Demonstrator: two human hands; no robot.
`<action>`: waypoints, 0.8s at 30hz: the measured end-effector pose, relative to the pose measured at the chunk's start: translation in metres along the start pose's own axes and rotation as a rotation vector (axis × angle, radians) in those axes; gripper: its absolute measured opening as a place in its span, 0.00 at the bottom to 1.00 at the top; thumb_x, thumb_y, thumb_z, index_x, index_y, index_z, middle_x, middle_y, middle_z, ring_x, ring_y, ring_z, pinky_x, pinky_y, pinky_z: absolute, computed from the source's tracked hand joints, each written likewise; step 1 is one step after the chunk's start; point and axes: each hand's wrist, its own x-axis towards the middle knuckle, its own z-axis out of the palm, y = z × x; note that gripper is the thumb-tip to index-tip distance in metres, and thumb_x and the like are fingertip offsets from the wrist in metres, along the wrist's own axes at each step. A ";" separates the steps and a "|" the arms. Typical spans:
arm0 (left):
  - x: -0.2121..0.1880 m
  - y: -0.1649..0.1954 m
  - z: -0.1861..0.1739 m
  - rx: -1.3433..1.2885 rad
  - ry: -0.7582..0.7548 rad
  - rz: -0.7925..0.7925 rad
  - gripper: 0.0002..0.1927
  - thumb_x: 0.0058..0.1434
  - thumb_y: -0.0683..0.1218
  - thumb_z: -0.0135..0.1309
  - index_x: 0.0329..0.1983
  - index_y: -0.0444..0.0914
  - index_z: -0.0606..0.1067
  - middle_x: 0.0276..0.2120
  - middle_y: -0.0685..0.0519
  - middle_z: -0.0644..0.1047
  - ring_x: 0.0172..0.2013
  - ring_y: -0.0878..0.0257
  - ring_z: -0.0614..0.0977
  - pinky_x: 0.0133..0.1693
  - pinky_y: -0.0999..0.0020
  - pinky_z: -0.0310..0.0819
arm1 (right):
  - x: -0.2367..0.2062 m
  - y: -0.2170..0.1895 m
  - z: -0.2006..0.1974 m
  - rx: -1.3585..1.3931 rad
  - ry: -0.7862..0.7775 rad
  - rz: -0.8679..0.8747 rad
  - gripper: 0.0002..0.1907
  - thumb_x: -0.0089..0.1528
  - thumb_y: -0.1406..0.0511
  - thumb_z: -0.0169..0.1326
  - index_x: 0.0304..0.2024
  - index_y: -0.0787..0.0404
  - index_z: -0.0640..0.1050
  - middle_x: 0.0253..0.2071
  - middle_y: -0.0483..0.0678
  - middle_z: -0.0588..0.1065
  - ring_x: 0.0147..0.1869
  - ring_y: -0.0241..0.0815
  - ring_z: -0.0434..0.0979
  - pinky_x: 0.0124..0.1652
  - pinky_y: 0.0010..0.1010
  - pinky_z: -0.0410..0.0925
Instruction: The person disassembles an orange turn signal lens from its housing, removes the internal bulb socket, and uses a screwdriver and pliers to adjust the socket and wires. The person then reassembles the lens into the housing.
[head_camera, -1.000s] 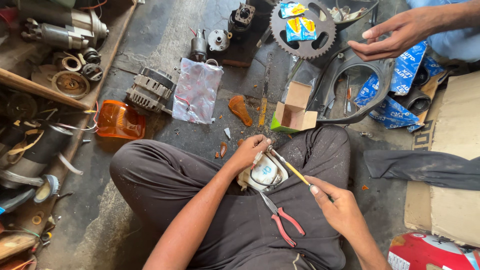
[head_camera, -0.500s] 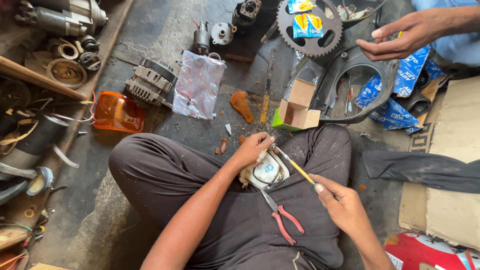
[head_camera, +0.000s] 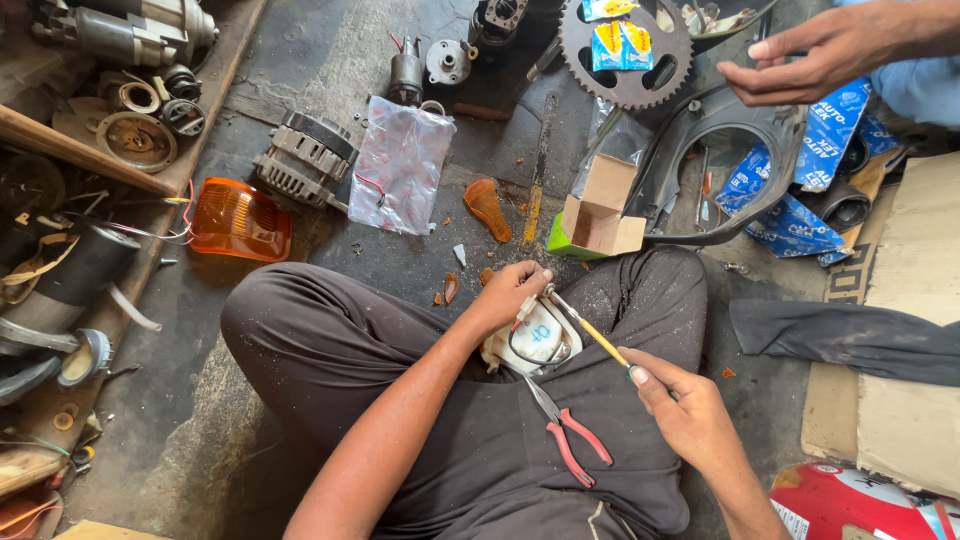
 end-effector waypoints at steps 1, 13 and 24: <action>0.000 0.000 0.000 0.021 0.008 0.010 0.16 0.70 0.52 0.50 0.36 0.34 0.76 0.31 0.51 0.83 0.32 0.69 0.81 0.36 0.71 0.74 | 0.000 0.001 0.000 -0.014 0.002 -0.006 0.20 0.65 0.61 0.54 0.57 0.61 0.81 0.24 0.40 0.70 0.27 0.29 0.64 0.27 0.23 0.63; -0.009 0.012 0.008 0.262 -0.031 0.166 0.16 0.70 0.52 0.47 0.36 0.34 0.70 0.27 0.48 0.71 0.31 0.62 0.71 0.37 0.62 0.69 | 0.021 0.011 -0.039 0.929 -0.603 0.765 0.24 0.67 0.55 0.42 0.53 0.68 0.74 0.15 0.42 0.61 0.08 0.30 0.49 0.11 0.23 0.47; -0.006 0.003 0.006 0.290 0.014 0.243 0.16 0.70 0.51 0.46 0.36 0.32 0.69 0.28 0.44 0.73 0.31 0.58 0.74 0.38 0.60 0.70 | 0.028 0.025 -0.024 0.105 -0.333 0.105 0.21 0.69 0.54 0.51 0.45 0.66 0.81 0.18 0.40 0.61 0.18 0.28 0.56 0.18 0.25 0.53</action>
